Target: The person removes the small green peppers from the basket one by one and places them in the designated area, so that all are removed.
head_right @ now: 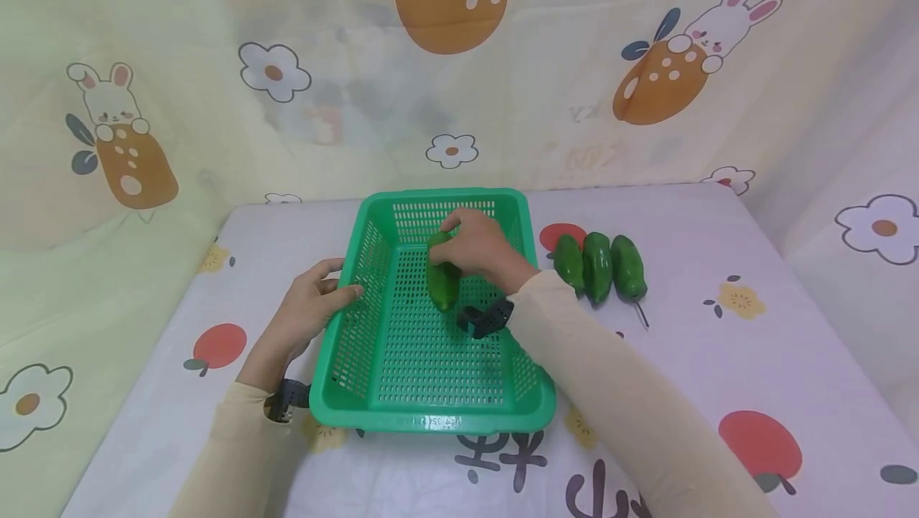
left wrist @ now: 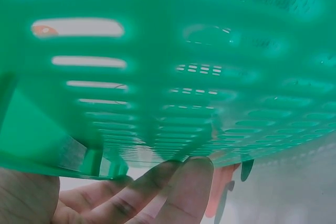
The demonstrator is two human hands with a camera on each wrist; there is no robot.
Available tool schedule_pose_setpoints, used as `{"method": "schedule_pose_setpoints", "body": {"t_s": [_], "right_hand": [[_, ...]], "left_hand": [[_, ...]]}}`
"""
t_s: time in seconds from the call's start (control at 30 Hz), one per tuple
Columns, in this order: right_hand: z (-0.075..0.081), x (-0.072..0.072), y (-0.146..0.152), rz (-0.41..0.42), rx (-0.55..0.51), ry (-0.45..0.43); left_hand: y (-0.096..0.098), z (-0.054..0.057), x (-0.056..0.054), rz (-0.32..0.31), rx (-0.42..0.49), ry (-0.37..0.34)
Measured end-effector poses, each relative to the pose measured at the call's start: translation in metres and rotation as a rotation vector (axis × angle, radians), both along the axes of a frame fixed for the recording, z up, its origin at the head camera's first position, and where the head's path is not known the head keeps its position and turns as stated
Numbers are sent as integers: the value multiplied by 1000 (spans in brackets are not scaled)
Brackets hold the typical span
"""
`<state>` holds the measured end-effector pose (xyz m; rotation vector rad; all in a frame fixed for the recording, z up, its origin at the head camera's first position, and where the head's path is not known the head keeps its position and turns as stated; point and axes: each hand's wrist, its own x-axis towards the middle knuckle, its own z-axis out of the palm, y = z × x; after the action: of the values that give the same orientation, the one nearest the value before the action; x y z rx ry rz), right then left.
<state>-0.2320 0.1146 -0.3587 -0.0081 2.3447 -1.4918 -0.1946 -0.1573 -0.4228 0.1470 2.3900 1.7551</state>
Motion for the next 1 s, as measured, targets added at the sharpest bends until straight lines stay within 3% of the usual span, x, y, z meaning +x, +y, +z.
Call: {"method": "schedule_pose_setpoints", "body": {"t_s": [0.7, 1.0], "right_hand": [[13, 14, 25, 21, -5, 21], [20, 21, 37, 7, 38, 14]], "left_hand": [[0, -2, 0, 0, -13, 7], [-1, -2, 0, -6, -8, 14]]}}
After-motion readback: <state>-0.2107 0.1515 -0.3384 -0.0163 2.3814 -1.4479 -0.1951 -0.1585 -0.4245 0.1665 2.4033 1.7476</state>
